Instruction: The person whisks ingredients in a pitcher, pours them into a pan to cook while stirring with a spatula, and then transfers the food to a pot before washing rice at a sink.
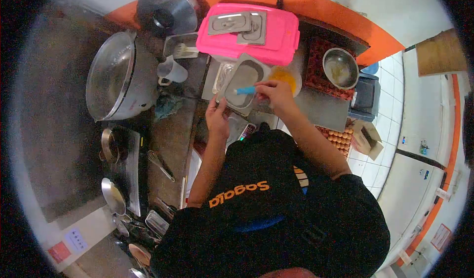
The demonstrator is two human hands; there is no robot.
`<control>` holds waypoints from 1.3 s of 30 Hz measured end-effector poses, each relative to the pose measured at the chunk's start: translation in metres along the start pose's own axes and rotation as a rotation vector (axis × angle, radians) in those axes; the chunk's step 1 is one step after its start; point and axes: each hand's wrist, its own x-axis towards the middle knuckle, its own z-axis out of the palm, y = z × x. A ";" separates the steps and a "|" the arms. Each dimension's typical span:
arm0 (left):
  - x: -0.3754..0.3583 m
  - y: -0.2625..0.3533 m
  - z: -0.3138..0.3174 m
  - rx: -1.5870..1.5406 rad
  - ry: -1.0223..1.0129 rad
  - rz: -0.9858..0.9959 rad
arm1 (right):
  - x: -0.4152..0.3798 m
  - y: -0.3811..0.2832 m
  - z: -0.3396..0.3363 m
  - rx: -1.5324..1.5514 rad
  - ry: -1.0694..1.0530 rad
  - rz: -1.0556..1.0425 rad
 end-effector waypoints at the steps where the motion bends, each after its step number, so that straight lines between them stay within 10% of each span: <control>1: 0.000 0.000 -0.001 0.000 -0.005 0.000 | -0.005 -0.006 -0.006 0.128 -0.001 0.024; 6: 0.002 0.007 -0.008 -0.044 0.040 0.007 | -0.013 -0.010 -0.054 0.387 0.015 0.019; 11: 0.006 0.005 -0.022 -0.031 0.120 0.020 | -0.007 0.012 -0.112 -0.752 0.726 -0.284; 17: 0.003 -0.002 -0.023 -0.051 0.136 -0.042 | -0.020 -0.017 -0.071 -0.380 0.402 -0.294; 27: -0.013 -0.049 -0.050 -0.189 0.056 -0.217 | -0.032 0.023 0.001 -0.635 -0.265 -0.422; 39: 0.032 -0.163 -0.091 -0.330 0.141 -0.366 | -0.042 0.040 -0.086 -0.764 -0.001 -0.130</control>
